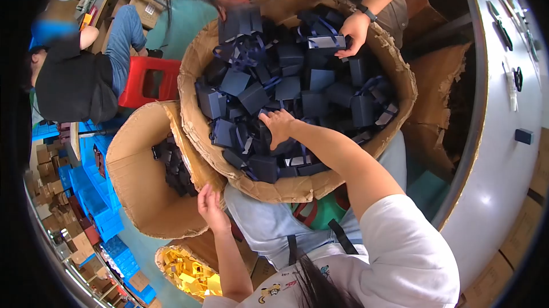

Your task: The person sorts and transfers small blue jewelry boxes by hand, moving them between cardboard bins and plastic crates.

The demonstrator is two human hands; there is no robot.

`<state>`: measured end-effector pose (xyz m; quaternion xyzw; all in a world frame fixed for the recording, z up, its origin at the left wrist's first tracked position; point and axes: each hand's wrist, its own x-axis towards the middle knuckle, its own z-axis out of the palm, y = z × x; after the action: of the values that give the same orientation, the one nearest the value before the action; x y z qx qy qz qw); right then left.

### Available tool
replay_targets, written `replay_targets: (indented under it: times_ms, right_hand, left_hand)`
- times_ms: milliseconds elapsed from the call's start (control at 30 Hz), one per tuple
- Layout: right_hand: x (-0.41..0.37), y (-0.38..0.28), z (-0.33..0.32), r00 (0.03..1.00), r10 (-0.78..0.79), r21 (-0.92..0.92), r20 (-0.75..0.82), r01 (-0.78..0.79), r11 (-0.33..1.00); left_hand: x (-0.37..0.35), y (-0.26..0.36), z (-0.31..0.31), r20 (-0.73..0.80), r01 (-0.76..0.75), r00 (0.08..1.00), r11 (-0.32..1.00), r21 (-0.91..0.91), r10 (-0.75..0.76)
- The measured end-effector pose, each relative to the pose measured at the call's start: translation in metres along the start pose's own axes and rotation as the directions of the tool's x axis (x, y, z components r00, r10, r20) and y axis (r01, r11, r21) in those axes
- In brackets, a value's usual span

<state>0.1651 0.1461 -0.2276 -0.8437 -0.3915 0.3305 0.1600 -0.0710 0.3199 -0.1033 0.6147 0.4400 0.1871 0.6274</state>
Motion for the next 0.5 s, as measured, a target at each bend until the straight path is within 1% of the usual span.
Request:
replay_targets:
  times_ms: [33,67,100,133,167,200,233,267,300,333,367,400,433,467,500]
  right_hand:
    - [-0.008,-0.001,0.000,0.988,0.143,0.162,0.052,-0.150,0.975]
    - [-0.016,-0.001,0.001,0.954,0.272,0.309,0.126,-0.298,0.903]
    - [-0.024,0.001,0.008,0.866,0.445,0.501,0.227,-0.495,0.710]
    - [-0.034,0.009,0.015,0.846,0.341,0.763,0.410,-0.523,0.380]
    - [-0.049,0.006,0.013,0.830,0.164,0.844,0.533,-0.535,-0.036]
    - [-0.068,0.000,0.014,0.850,0.122,0.847,0.512,-0.476,-0.236]
    - [-0.082,-0.008,0.018,0.880,0.068,0.862,0.470,-0.441,-0.249]
    - [-0.100,-0.030,0.013,0.834,0.305,0.888,0.459,-0.443,-0.127]
    - [-0.118,-0.048,0.004,0.852,0.300,0.901,0.429,-0.426,-0.082]
    - [-0.121,-0.057,0.021,0.870,0.371,0.941,0.324,-0.338,-0.029]
    - [-0.129,-0.069,0.016,0.883,0.393,0.955,0.257,-0.294,0.034]
    - [-0.138,-0.076,0.007,0.894,0.383,0.961,0.234,-0.273,0.050]
    - [-0.143,-0.084,-0.002,0.904,0.372,0.966,0.210,-0.250,0.064]
    - [-0.145,-0.087,0.004,0.933,0.334,0.980,0.135,-0.175,0.092]
    - [-0.145,-0.091,0.004,0.963,0.249,0.994,0.106,-0.111,0.008]
  left_hand:
    - [-0.005,0.001,0.004,0.050,0.011,0.999,1.000,0.006,-0.011]
    - [-0.010,0.000,0.010,0.095,0.075,0.993,0.996,-0.049,-0.070]
    - [-0.014,-0.004,0.016,0.160,0.101,0.983,0.992,-0.074,-0.088]
    - [-0.019,-0.009,0.023,0.222,0.131,0.969,0.987,-0.097,-0.107]
    - [-0.026,-0.006,0.034,0.301,0.187,0.942,0.978,-0.095,-0.150]
    - [-0.036,-0.003,0.047,0.371,0.269,0.902,0.959,-0.088,-0.219]
    - [-0.043,0.001,0.061,0.429,0.403,0.838,0.913,-0.069,-0.337]
    - [-0.048,0.001,0.075,0.503,0.474,0.778,0.877,-0.079,-0.376]
    - [-0.051,0.000,0.087,0.551,0.480,0.743,0.876,-0.041,-0.381]
    - [-0.052,-0.010,0.094,0.513,0.383,0.797,0.923,-0.024,-0.318]
    - [-0.052,-0.013,0.093,0.508,0.383,0.801,0.923,-0.031,-0.315]
    - [-0.049,-0.013,0.093,0.507,0.379,0.805,0.925,-0.038,-0.309]
    - [-0.046,-0.007,0.090,0.539,0.445,0.763,0.895,-0.037,-0.357]
    - [-0.045,-0.003,0.085,0.568,0.431,0.755,0.901,-0.051,-0.329]
    - [-0.041,-0.006,0.075,0.541,0.362,0.795,0.930,-0.058,-0.276]
